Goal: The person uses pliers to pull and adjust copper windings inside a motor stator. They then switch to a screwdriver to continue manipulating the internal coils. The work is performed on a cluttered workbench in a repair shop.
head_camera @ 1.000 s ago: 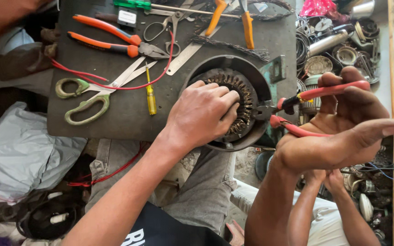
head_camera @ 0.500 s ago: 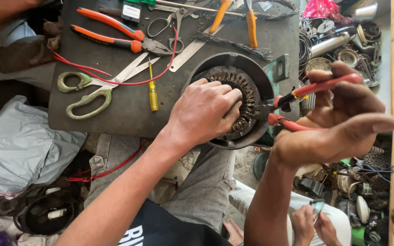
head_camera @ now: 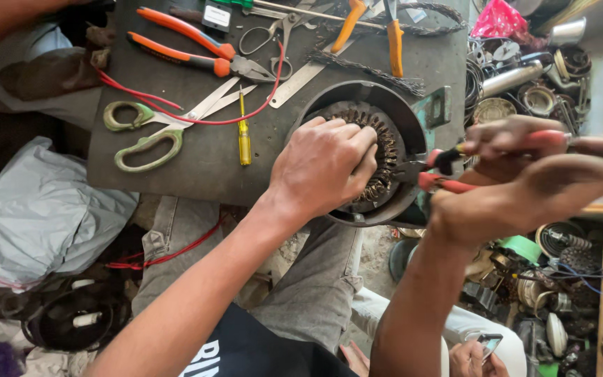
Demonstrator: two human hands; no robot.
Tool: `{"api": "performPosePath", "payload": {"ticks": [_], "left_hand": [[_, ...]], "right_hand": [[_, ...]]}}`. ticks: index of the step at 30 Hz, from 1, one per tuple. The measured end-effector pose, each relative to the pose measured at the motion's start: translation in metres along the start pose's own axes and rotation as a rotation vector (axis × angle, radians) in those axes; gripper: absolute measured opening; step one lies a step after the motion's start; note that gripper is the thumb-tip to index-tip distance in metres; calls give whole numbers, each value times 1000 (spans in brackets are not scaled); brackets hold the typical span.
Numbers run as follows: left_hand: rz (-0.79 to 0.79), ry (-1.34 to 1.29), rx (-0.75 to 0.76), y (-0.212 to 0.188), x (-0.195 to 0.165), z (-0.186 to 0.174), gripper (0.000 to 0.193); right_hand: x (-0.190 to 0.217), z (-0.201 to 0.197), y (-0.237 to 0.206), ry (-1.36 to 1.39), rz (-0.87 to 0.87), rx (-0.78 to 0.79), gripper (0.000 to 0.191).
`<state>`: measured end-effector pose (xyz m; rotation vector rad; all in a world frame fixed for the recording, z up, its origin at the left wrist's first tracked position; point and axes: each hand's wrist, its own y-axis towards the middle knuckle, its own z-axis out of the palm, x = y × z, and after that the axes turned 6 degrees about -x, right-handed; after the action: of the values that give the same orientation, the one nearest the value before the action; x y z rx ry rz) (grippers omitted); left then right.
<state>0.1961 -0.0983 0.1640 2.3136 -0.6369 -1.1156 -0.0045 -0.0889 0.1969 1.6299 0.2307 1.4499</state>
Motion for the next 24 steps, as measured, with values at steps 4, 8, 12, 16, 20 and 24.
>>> {"api": "performPosePath", "payload": {"ticks": [4,8,12,16,20,24], "left_hand": [[-34,-1,-146,-3,-3,0,14],[-67,-40,-366,-14,-9,-6,20],[-186,22,-397,-9,-7,-4,24],[-176,57,-269,-7,-4,-1,25],[-22,119,-175,-10,-4,-2,24],[170,167,-48,-10,-8,-3,25]], "right_hand": [[-18,-10,24,365,239,-252,63],[-32,35,20,463,424,-451,58],[-23,43,20,497,327,-306,61],[-6,-14,23,178,150,-107,69],[-5,-48,17,132,107,-121,68],[15,-40,13,152,106,-206,65]]}}
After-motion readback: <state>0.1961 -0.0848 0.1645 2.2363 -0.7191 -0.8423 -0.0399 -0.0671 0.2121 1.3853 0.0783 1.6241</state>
